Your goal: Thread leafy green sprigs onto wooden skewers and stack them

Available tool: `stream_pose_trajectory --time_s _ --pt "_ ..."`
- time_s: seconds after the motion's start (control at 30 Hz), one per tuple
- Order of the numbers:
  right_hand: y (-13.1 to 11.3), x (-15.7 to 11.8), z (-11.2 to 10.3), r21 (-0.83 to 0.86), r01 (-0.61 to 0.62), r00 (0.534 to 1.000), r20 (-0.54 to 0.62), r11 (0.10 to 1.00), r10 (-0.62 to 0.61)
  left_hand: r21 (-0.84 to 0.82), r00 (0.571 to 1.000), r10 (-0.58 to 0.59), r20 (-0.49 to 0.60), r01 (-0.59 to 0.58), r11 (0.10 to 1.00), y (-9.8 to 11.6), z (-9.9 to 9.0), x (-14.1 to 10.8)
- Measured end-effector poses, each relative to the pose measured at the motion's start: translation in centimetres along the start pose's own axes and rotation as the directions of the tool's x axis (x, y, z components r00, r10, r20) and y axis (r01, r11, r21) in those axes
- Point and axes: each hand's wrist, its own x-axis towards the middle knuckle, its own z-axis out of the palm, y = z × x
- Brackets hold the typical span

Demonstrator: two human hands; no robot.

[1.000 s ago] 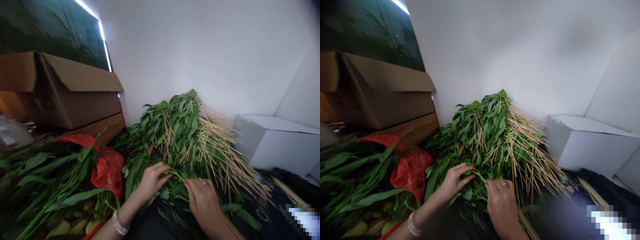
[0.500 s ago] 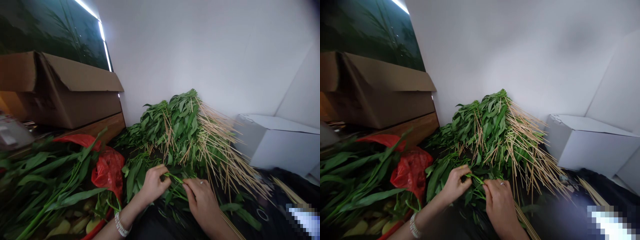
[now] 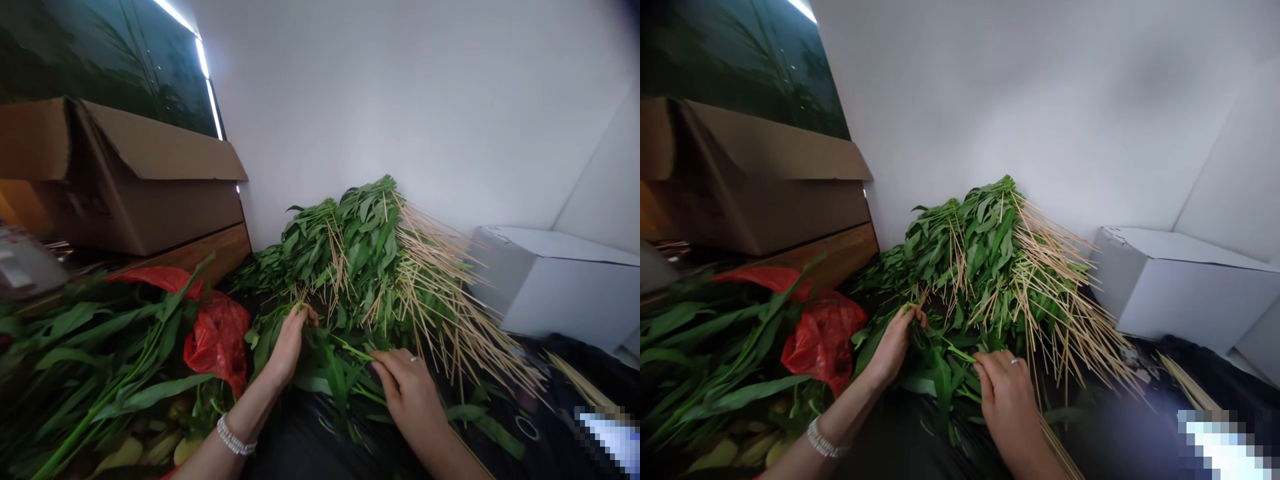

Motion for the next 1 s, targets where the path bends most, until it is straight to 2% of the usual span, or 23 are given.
stream_pose_trajectory --time_s 0.07,0.17,0.23,0.3,0.37,0.43,0.5,0.7,0.83,0.93,1.0 --pt "-0.2 0.0 -0.1 -0.052 0.035 0.999 -0.018 0.998 -0.036 0.049 0.998 0.041 0.050 -0.044 0.998 0.3 0.0 -0.5" --pt "-0.4 0.0 -0.2 -0.121 0.097 0.995 -0.021 0.988 -0.100 0.186 0.978 0.102 0.181 -0.136 0.973 1.0 0.2 -1.6" --pt "-0.5 0.0 -0.2 -0.157 0.127 0.992 -0.002 0.979 -0.129 0.301 0.929 0.159 0.335 -0.266 0.916 1.2 0.6 -2.4" --pt "-0.5 0.0 -0.2 -0.174 0.147 0.989 0.015 0.974 -0.147 0.374 0.851 0.212 0.480 -0.417 0.828 1.2 0.9 -3.0" --pt "-0.6 0.0 -0.1 -0.174 0.168 0.986 0.022 0.970 -0.167 0.426 0.784 0.236 0.574 -0.533 0.731 0.8 1.1 -3.3" --pt "-0.6 0.0 -0.2 -0.169 0.183 0.983 0.021 0.969 -0.182 0.476 0.750 0.234 0.619 -0.595 0.648 0.3 1.2 -3.3" --pt "-0.6 0.1 -0.2 -0.165 0.182 0.983 0.014 0.969 -0.182 0.502 0.740 0.224 0.634 -0.614 0.609 -0.1 1.1 -3.2" --pt "-0.4 0.1 -0.2 -0.161 0.152 0.987 -0.017 0.975 -0.157 0.499 0.735 0.203 0.647 -0.609 0.617 -0.3 1.0 -3.0" --pt "-0.3 0.1 -0.1 -0.164 0.153 0.987 -0.023 0.975 -0.158 0.537 0.725 0.189 0.663 -0.636 0.555 -0.1 0.9 -3.1" --pt "-0.4 0.0 0.0 -0.134 0.127 0.991 -0.015 0.983 -0.130 0.568 0.743 0.196 0.640 -0.630 0.530 0.1 1.2 -3.4" --pt "-0.6 0.0 0.1 -0.051 0.076 0.997 0.005 0.996 -0.076 0.564 0.781 0.214 0.586 -0.583 0.584 0.4 1.6 -3.7"
